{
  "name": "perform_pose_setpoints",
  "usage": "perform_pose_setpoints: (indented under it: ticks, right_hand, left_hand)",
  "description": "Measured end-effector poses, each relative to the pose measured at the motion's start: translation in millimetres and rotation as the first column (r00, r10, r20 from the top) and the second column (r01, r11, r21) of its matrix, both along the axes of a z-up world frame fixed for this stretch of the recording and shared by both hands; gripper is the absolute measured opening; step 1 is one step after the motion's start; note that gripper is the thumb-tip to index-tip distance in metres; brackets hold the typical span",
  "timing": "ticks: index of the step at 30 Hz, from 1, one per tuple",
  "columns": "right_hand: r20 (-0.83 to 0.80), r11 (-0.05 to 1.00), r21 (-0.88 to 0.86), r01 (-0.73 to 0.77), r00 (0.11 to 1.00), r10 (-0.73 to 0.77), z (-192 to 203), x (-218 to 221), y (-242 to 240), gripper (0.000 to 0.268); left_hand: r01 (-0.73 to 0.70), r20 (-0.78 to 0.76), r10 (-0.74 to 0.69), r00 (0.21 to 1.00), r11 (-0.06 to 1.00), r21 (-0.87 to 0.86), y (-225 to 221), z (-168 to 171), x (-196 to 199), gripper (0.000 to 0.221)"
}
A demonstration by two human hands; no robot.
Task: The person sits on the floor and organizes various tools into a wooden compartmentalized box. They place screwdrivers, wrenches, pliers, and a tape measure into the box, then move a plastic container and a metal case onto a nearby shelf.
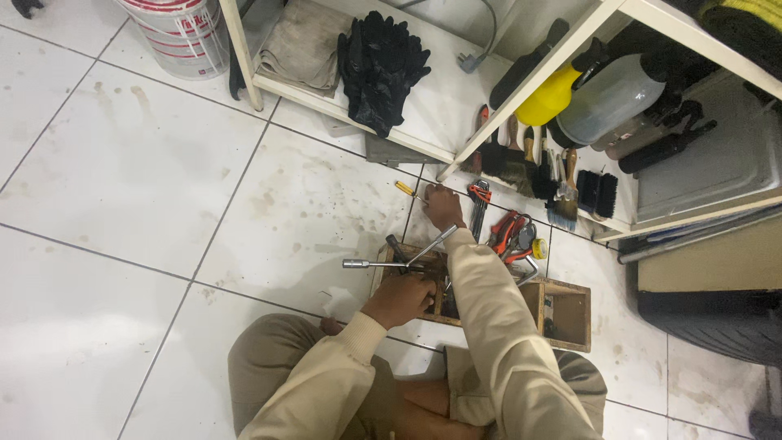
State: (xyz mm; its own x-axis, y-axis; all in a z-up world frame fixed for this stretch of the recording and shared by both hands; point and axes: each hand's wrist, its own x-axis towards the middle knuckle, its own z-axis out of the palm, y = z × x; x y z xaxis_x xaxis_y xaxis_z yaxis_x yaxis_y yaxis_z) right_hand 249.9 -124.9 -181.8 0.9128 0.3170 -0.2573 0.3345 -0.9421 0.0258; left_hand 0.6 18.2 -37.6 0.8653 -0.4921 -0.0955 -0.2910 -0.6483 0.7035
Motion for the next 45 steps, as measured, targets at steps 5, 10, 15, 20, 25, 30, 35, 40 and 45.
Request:
perform_pose_setpoints:
  ticks: [5, 10, 15, 20, 25, 30, 35, 40, 45]
  right_hand:
    - [0.031, 0.999, -0.05, -0.012, 0.999, 0.014, 24, -17, 9, 0.024]
    - [-0.006, 0.999, 0.05, 0.01, 1.0, -0.01, 35, -20, 8, 0.024]
    - [0.047, 0.999, -0.029, 0.014, 0.999, -0.013, 20, -11, -1, 0.024]
    - [-0.023, 0.977, 0.195, 0.083, 0.996, -0.08, 13, -6, -13, 0.017]
    - [-0.056, 0.984, 0.131, 0.124, 0.992, -0.117, -5, 7, -34, 0.015]
    - [-0.036, 0.978, 0.16, 0.135, 0.991, -0.131, 1, 1, -44, 0.015]
    - [-0.022, 0.993, 0.062, 0.1, 0.995, -0.099, 15, -15, -45, 0.019]
    - [0.028, 0.992, 0.058, 0.113, 0.993, -0.115, 5, -12, -59, 0.01]
    - [0.078, 0.994, 0.033, 0.108, 0.991, -0.11, -1, -9, -80, 0.019]
  left_hand:
    - [0.017, 0.008, -0.017, 1.0, 1.0, 0.02, 3, 6, 0, 0.015]
    - [0.039, -0.009, -0.039, 0.999, 0.999, 0.02, 1, -8, 2, 0.016]
    - [0.013, -0.012, -0.013, 1.0, 1.0, 0.003, 2, -12, 4, 0.02]
    - [0.016, -0.005, -0.015, 1.0, 0.999, 0.035, 4, -16, 7, 0.019]
    - [0.022, -0.013, -0.021, 1.0, 0.999, 0.043, 4, -21, 6, 0.02]
    - [0.013, -0.011, -0.013, 1.0, 0.998, 0.054, 3, -27, 7, 0.016]
    - [-0.02, -0.016, 0.021, 1.0, 0.999, 0.027, 3, -31, 5, 0.015]
    - [0.006, -0.045, -0.004, 0.999, 0.998, 0.057, 7, -20, 4, 0.016]
    - [-0.019, -0.064, 0.02, 0.998, 1.0, 0.011, 8, -17, 3, 0.014]
